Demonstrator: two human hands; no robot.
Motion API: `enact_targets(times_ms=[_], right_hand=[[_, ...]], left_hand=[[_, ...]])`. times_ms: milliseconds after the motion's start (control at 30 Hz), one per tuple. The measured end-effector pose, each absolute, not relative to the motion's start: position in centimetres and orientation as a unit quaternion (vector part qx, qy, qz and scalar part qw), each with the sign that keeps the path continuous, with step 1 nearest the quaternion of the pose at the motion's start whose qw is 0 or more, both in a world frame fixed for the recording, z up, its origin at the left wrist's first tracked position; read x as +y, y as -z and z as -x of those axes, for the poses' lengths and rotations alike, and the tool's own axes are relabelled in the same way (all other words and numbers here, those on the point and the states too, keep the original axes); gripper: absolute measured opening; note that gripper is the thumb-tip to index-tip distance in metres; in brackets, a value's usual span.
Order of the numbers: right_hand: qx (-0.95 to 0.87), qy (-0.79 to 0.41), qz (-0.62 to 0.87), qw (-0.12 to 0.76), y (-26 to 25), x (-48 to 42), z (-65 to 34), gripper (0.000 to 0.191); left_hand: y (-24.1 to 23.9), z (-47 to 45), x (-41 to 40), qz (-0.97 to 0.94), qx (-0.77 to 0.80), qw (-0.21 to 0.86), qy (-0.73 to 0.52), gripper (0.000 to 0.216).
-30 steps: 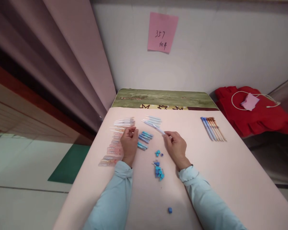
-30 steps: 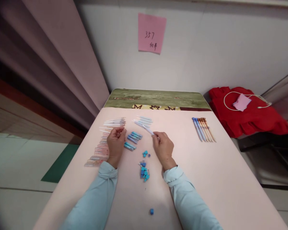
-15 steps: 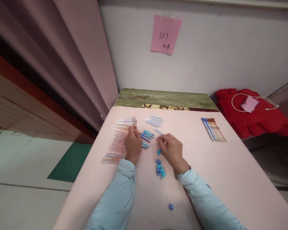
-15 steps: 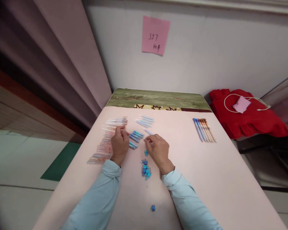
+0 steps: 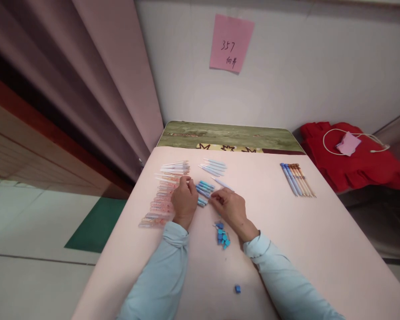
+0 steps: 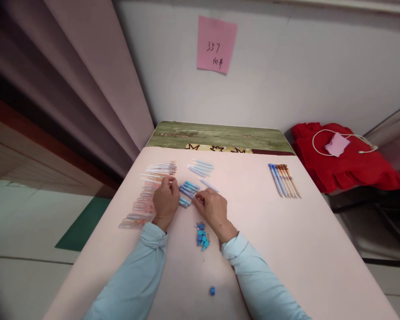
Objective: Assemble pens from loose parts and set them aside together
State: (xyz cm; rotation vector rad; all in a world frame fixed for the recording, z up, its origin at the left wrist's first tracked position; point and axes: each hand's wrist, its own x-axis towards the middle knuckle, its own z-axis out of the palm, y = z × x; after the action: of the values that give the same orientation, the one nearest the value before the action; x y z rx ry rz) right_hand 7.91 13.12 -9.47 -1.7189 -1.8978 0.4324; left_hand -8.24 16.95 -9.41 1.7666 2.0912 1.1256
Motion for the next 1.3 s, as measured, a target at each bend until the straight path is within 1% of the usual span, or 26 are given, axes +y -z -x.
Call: enact_targets(times_ms=[200,267,333,433,533,600,667,833,967,1200,1300], right_hand=[[-0.712,-0.137,0.632,0.275,9.8,13.3,-7.7,0.007],[-0.708,-0.131,0.63,0.289,9.6,13.2,-7.9,0.008],[-0.69,-0.141,0.628,0.33,9.2,13.2,-8.1,0.009],[-0.618,-0.229,0.609,0.442,8.2,13.4,-8.6,0.014],[-0.505,-0.369,0.557,0.546,7.2,13.8,-9.0,0.024],[-0.438,-0.442,0.526,0.58,6.6,14.2,-9.4,0.029],[-0.388,-0.486,0.509,0.595,6.2,14.4,-9.7,0.031],[-0.346,-0.513,0.496,0.609,5.3,14.5,-10.4,0.031],[-0.355,-0.528,0.478,0.606,4.5,14.2,-10.4,0.029],[-0.303,-0.609,0.42,0.601,3.0,13.5,-10.0,0.025],[-0.301,-0.624,0.416,0.59,2.3,13.1,-9.9,0.025]], left_hand=[[9.3,8.2,17.0,-0.581,0.706,0.118,-0.387,0.013],[9.2,8.2,17.0,-0.569,0.69,0.149,-0.422,0.013],[8.9,8.1,17.0,-0.553,0.649,0.202,-0.482,0.015],[8.3,7.7,16.9,-0.526,0.563,0.322,-0.55,0.015],[7.8,7.1,16.7,-0.492,0.487,0.455,-0.56,0.018],[7.5,6.7,16.6,-0.469,0.452,0.514,-0.558,0.019],[7.2,6.5,16.5,-0.459,0.429,0.544,-0.557,0.02],[6.0,5.9,16.2,-0.471,0.401,0.553,-0.558,0.021],[4.7,5.3,15.4,-0.496,0.402,0.528,-0.56,0.02],[3.0,4.7,14.1,-0.536,0.377,0.46,-0.599,0.017],[2.6,4.7,13.8,-0.538,0.371,0.455,-0.605,0.017]])
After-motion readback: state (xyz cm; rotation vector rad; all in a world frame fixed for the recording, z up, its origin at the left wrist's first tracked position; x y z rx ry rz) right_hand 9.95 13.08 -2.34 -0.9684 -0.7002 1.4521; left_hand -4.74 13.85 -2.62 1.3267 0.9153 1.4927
